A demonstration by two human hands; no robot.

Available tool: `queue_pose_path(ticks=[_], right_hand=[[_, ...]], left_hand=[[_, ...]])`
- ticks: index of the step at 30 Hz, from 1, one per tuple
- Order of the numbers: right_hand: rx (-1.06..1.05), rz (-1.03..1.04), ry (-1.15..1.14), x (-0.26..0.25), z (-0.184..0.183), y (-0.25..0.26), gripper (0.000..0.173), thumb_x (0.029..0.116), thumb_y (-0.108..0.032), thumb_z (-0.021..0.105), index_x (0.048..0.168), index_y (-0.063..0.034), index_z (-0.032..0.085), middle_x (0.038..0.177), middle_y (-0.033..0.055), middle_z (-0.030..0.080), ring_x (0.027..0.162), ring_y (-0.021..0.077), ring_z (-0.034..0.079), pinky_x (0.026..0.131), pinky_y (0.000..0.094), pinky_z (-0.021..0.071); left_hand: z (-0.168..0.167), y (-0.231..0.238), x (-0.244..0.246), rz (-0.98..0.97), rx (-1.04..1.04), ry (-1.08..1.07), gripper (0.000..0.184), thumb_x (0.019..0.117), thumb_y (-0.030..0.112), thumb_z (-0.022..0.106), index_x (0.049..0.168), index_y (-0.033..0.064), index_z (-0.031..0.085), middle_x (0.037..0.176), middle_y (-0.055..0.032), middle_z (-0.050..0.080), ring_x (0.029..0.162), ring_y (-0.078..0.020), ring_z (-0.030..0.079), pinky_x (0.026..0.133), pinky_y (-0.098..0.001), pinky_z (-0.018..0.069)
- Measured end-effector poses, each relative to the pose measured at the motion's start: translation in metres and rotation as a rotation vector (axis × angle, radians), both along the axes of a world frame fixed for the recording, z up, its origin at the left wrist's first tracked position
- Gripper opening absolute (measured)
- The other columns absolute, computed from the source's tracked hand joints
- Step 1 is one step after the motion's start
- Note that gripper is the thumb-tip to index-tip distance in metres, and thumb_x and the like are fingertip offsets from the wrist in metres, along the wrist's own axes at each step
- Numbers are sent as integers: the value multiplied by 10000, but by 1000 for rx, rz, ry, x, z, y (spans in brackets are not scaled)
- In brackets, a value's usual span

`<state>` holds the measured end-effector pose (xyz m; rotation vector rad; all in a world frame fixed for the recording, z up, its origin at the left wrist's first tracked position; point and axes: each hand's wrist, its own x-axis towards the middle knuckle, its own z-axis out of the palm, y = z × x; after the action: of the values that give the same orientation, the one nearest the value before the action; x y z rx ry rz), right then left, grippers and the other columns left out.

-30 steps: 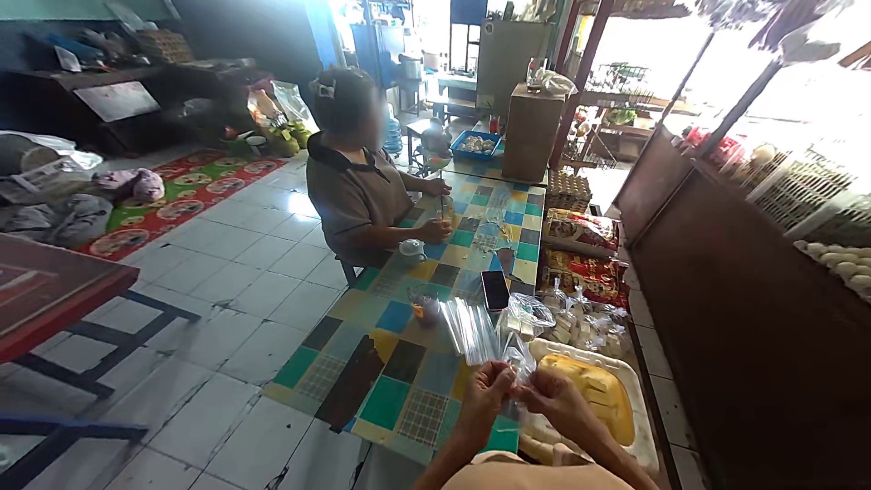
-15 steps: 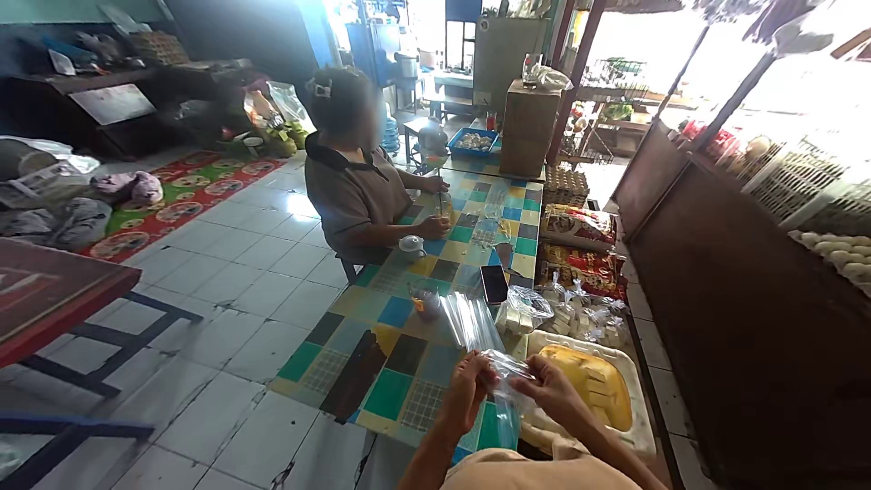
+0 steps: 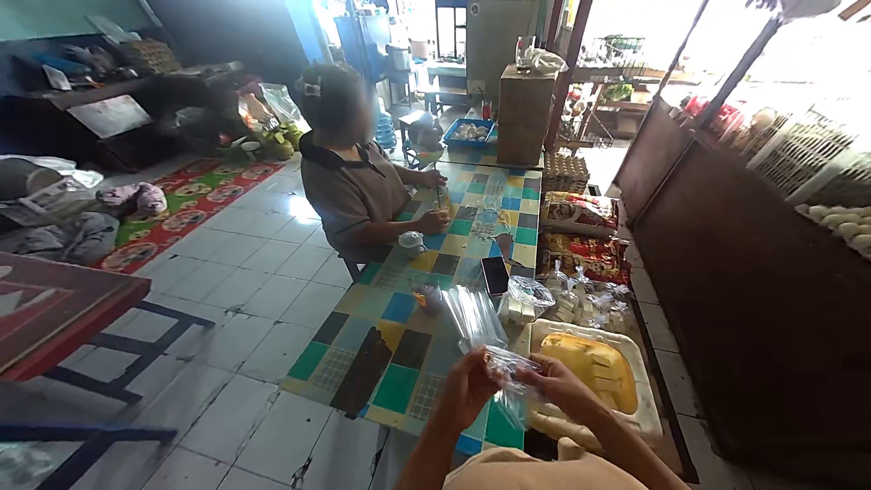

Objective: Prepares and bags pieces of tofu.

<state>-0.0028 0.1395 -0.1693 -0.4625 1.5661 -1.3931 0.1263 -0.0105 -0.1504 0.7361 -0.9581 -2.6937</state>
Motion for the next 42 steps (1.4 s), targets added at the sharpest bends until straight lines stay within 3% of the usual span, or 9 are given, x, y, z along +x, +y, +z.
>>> queue_pose_path(ticks=[6, 12, 16, 20, 26, 33, 36, 38, 42], right_hand=[[-158, -158, -556, -1, 18, 7, 294, 1097, -143, 324, 1049, -74, 606, 838, 56, 733, 763, 160, 731, 757, 336, 628], [-98, -56, -197, 7, 21, -2, 112, 1005, -87, 504, 1110, -82, 542, 812, -26, 645, 654, 29, 616, 601, 195, 529], [78, -49, 271, -1, 31, -15, 258, 1006, -84, 600, 1222, 55, 582, 930, 77, 649, 751, 91, 615, 695, 292, 542], [-14, -114, -294, -12, 45, -9, 159, 1084, -22, 390, 1119, -53, 542, 812, 13, 680, 704, 85, 684, 708, 241, 596], [-93, -218, -543, -9, 21, -1, 336, 1078, -166, 270, 1028, -72, 589, 807, 47, 695, 700, 124, 690, 666, 285, 595], [-250, -305, -280, -19, 4, -1, 594, 963, 90, 465, 1487, -170, 360, 947, 58, 672, 768, 148, 688, 734, 333, 601], [-272, -358, -160, -15, 0, 1, 250, 982, 95, 503, 1079, -104, 619, 826, 3, 696, 723, 108, 679, 720, 310, 597], [-140, -374, 215, -9, -7, -3, 223, 923, 141, 577, 816, -33, 666, 837, 17, 703, 800, 86, 659, 766, 286, 567], [86, -282, 993, -5, -14, -12, 189, 874, -14, 779, 1061, 14, 787, 941, 218, 648, 845, 313, 640, 773, 447, 561]], left_hand=[[-18, 0, 8, -329, -411, 4, 195, 924, 17, 651, 1051, 101, 530, 832, 52, 652, 673, -19, 609, 601, -193, 513], [-8, -9, 3, -58, -163, 58, 367, 1112, 149, 280, 921, 99, 589, 769, 17, 686, 739, -83, 689, 758, -254, 590], [2, -2, 3, -70, -72, 197, 202, 1034, 99, 386, 971, 120, 577, 769, 20, 692, 689, -72, 690, 707, -247, 606], [4, -7, 2, -241, -457, -35, 202, 920, -87, 617, 1005, 64, 512, 747, 46, 578, 608, -15, 550, 583, -174, 492], [0, -14, -5, -159, -173, -132, 232, 1106, 95, 353, 1017, 36, 558, 787, -26, 679, 712, -94, 685, 725, -245, 593], [5, -10, -11, -187, -387, -97, 525, 1014, -28, 512, 1483, 113, 321, 922, -47, 666, 787, -105, 689, 788, -282, 595], [-7, 0, -24, -67, -997, -210, 128, 915, -94, 622, 963, -10, 707, 914, -63, 668, 833, -108, 625, 778, -279, 532], [-14, 7, -36, -5, -1374, -317, 129, 921, -23, 675, 998, 4, 775, 1006, -201, 658, 906, -277, 642, 831, -415, 534], [-17, 16, -54, -167, -1570, -539, 298, 942, -26, 641, 1236, -52, 679, 1289, -289, 547, 1123, -392, 612, 960, -466, 529]])
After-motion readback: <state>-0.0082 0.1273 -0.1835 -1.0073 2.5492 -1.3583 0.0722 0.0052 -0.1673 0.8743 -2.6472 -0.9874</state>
